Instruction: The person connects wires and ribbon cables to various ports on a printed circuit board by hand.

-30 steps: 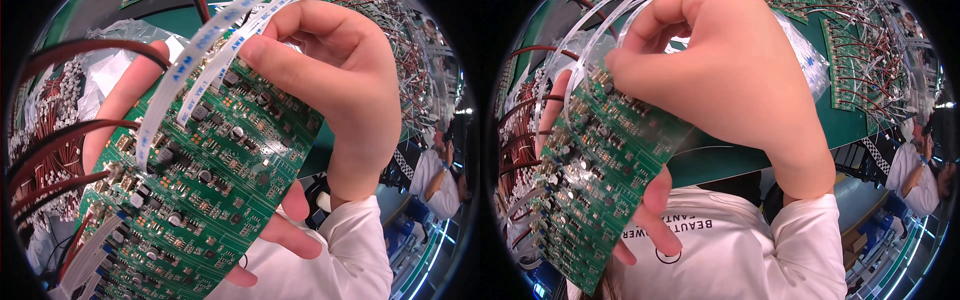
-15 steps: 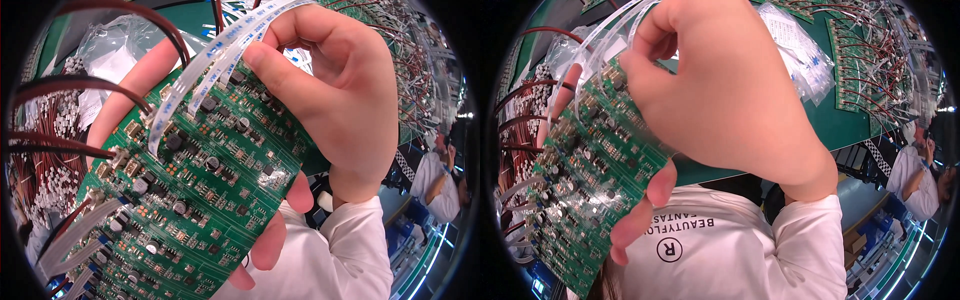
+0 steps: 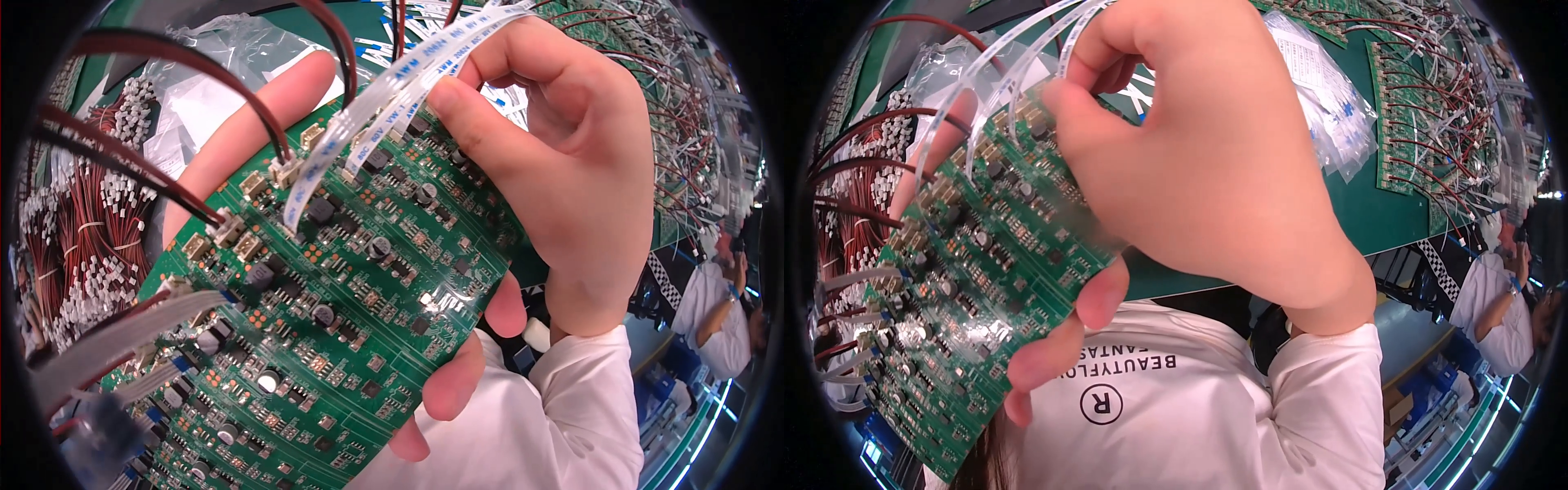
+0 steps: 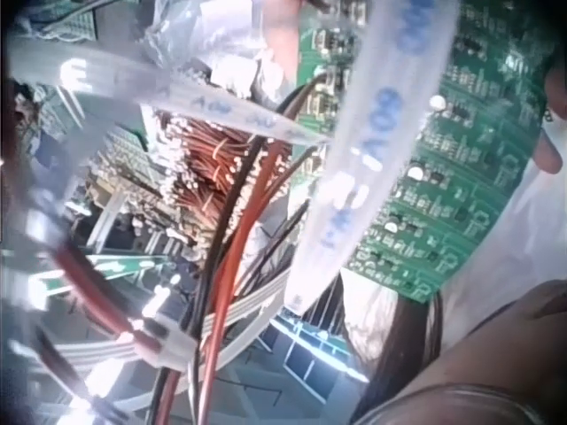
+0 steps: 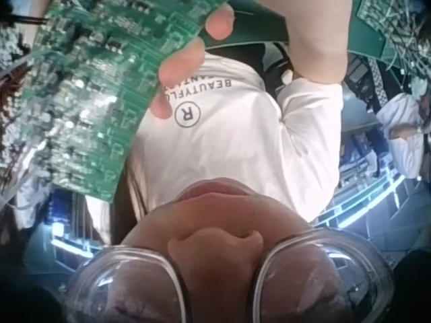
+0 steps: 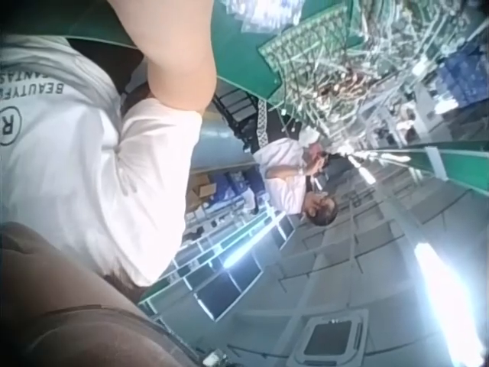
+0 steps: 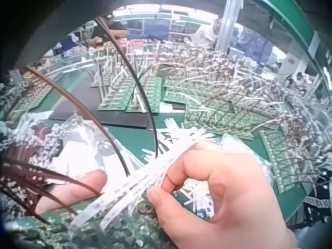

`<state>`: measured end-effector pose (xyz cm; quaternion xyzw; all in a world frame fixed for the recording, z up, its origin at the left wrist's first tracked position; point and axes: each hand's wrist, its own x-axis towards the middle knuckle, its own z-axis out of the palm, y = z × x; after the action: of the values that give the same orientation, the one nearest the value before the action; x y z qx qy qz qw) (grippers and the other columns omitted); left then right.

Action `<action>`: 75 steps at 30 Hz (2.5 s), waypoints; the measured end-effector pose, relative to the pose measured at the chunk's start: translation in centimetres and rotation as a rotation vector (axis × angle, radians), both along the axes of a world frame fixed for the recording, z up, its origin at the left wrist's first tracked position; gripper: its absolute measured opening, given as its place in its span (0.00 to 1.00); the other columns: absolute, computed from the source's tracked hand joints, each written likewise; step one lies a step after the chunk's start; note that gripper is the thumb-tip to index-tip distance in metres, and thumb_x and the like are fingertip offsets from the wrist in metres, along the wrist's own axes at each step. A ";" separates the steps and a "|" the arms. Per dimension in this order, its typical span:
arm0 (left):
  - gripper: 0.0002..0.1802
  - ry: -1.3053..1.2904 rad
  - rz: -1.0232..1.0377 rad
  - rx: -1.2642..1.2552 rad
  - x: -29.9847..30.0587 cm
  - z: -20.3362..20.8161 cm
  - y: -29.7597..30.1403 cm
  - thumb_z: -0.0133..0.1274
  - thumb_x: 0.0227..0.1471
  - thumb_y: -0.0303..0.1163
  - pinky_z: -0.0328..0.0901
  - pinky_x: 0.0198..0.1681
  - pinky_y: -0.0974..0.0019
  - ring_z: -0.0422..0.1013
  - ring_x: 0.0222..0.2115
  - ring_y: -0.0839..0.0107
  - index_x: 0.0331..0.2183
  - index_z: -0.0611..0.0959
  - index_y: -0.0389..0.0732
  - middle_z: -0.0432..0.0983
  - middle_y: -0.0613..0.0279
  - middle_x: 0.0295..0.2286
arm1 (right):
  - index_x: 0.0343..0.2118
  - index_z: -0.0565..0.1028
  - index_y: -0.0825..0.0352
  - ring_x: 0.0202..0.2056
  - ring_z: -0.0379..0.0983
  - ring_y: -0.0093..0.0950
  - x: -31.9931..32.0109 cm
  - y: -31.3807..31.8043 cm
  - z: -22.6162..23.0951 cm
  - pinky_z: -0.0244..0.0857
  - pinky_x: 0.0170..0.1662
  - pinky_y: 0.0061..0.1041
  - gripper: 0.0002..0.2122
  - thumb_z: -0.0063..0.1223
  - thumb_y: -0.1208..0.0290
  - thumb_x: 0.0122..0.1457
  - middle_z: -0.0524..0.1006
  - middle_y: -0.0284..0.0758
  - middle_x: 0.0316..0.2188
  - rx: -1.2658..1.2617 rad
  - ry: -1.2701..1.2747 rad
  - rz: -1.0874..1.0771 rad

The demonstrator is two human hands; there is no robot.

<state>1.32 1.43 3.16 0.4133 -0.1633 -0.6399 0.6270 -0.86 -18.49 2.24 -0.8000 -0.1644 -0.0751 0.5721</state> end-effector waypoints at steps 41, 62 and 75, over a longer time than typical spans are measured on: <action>0.27 0.069 0.589 0.120 -2.3 -0.3 -0.7 0.48 0.52 0.31 0.71 0.35 0.46 0.68 0.42 0.45 0.53 0.61 0.39 0.66 0.44 0.44 | 0.25 0.76 0.71 0.22 0.61 0.13 -1.3 2.8 0.6 0.51 0.22 0.10 0.05 0.58 0.84 0.43 0.69 0.27 0.21 0.060 0.122 0.085; 0.29 0.103 0.874 0.172 -3.2 -0.8 -1.8 0.50 0.51 0.31 0.72 0.32 0.44 0.70 0.39 0.43 0.54 0.61 0.39 0.66 0.41 0.44 | 0.21 0.73 0.73 0.23 0.57 0.14 -0.1 2.9 -1.0 0.50 0.27 0.12 0.04 0.57 0.86 0.42 0.66 0.25 0.20 0.139 -0.008 0.215; 0.30 0.107 1.049 0.205 -3.7 -0.7 -2.7 0.50 0.50 0.31 0.72 0.30 0.43 0.71 0.37 0.41 0.54 0.61 0.40 0.66 0.40 0.44 | 0.24 0.74 0.73 0.22 0.60 0.13 -0.8 2.9 -0.8 0.53 0.24 0.12 0.03 0.56 0.86 0.45 0.69 0.26 0.22 0.171 0.243 0.076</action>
<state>-2.33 -1.30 2.49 0.4653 0.1603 -0.2735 0.8264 -1.63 -15.56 1.43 -0.7449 -0.1171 0.0302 0.6561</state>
